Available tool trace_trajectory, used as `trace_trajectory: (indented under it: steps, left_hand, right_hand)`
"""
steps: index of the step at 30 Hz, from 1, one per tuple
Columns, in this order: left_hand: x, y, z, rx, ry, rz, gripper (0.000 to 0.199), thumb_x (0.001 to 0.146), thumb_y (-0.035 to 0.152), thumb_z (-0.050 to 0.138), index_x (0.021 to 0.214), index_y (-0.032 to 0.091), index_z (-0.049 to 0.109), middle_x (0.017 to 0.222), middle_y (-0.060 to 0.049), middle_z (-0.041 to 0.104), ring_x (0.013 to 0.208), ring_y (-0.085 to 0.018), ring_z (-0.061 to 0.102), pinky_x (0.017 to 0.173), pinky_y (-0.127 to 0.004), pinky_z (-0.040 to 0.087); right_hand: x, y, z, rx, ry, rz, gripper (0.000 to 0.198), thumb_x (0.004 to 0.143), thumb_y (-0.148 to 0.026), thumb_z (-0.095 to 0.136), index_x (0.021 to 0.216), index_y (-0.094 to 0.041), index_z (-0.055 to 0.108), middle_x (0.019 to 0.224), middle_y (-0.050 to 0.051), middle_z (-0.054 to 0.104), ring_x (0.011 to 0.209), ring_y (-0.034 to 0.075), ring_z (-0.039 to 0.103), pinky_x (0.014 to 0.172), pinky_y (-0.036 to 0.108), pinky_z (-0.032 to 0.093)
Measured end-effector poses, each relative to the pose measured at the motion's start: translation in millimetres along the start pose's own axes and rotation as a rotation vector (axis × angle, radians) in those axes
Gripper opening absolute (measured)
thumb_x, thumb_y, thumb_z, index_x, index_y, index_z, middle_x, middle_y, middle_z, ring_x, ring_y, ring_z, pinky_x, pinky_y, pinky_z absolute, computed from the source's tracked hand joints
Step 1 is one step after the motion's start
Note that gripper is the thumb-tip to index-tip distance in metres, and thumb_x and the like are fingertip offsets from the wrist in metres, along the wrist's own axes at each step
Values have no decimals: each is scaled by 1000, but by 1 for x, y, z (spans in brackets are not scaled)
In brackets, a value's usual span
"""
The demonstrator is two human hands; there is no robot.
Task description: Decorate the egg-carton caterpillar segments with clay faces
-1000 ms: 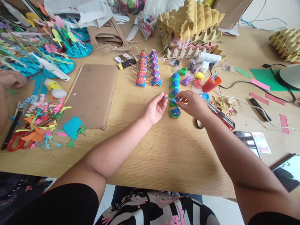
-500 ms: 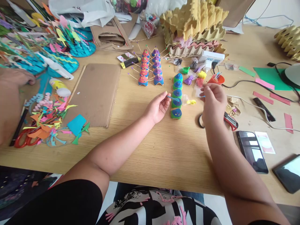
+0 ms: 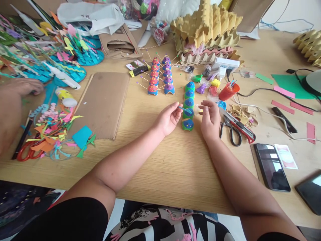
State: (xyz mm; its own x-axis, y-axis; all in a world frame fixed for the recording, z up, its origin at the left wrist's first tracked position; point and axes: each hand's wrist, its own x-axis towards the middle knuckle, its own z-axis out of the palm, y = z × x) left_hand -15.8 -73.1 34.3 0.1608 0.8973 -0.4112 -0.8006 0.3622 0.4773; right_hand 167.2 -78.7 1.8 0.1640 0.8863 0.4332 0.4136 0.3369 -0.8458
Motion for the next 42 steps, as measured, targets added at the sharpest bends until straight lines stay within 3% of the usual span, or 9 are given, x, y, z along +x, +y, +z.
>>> trace_trajectory:
  steps: [4, 8, 16, 24, 27, 31, 34, 37, 42]
  left_hand:
    - [0, 0, 0, -12, 4, -4, 33, 109, 11, 60, 80, 14, 74, 77, 1, 78, 62, -2, 72, 62, -9, 56]
    - [0, 0, -1, 11, 13, 1, 27, 106, 12, 66, 81, 14, 74, 79, 1, 78, 64, -2, 72, 62, -10, 56]
    - [-1, -4, -4, 106, -49, 47, 21, 103, 13, 72, 83, 15, 77, 79, 1, 79, 64, -3, 71, 63, -11, 56]
    - [-4, -12, -4, 224, -146, 75, 14, 96, 15, 82, 83, 16, 78, 83, 1, 83, 68, -6, 75, 69, -15, 57]
    - [-7, -13, -2, 239, -102, 65, 13, 94, 13, 84, 83, 16, 78, 86, 1, 84, 67, -5, 74, 68, -15, 55]
    - [-8, -15, -1, 274, -119, 100, 11, 94, 14, 84, 85, 16, 79, 90, 0, 86, 72, -5, 76, 70, -15, 55]
    - [-6, -18, -4, 299, -144, 129, 10, 92, 18, 88, 85, 16, 80, 90, 0, 85, 74, -6, 76, 71, -16, 57]
    - [-3, -20, -9, 346, -168, 139, 18, 84, 27, 95, 85, 17, 80, 89, 0, 84, 75, -7, 75, 71, -18, 56]
    - [0, -21, -14, 413, -246, 236, 43, 63, 48, 107, 85, 20, 83, 80, 2, 79, 67, -5, 62, 60, -18, 45]
  right_hand:
    - [2, 15, 6, 52, -39, 92, 37, 109, -55, 48, 132, -29, 59, 136, 13, 73, 121, 26, 76, 101, 46, 63]
    - [2, 11, 5, -26, 7, 9, 35, 109, -53, 48, 127, -28, 65, 132, 12, 75, 126, 28, 71, 114, 52, 56]
    - [-7, -22, -4, -161, -172, -354, 33, 101, -54, 61, 122, -31, 71, 127, 13, 73, 125, 36, 68, 112, 60, 56]
    - [-6, -21, 3, -194, -170, -331, 27, 106, -51, 59, 107, -31, 76, 109, 10, 75, 106, 31, 71, 102, 55, 57]
    - [-6, -21, 6, -83, -101, -251, 29, 108, -51, 54, 100, -29, 72, 101, 9, 76, 100, 28, 72, 100, 53, 59]
    - [-7, -20, 9, 79, 161, -174, 34, 113, -54, 40, 102, -29, 62, 104, 9, 76, 105, 27, 74, 104, 52, 60]
    - [-6, -18, 8, 89, 257, -179, 38, 114, -55, 33, 107, -29, 61, 105, 10, 74, 109, 28, 74, 107, 55, 59]
    - [-5, -14, 4, 27, 220, -268, 38, 115, -53, 38, 112, -27, 66, 97, 8, 70, 96, 25, 72, 94, 49, 60]
    - [-4, -15, 1, -115, 2, -562, 22, 110, -35, 57, 123, -28, 73, 89, 4, 70, 81, 21, 66, 75, 40, 54]
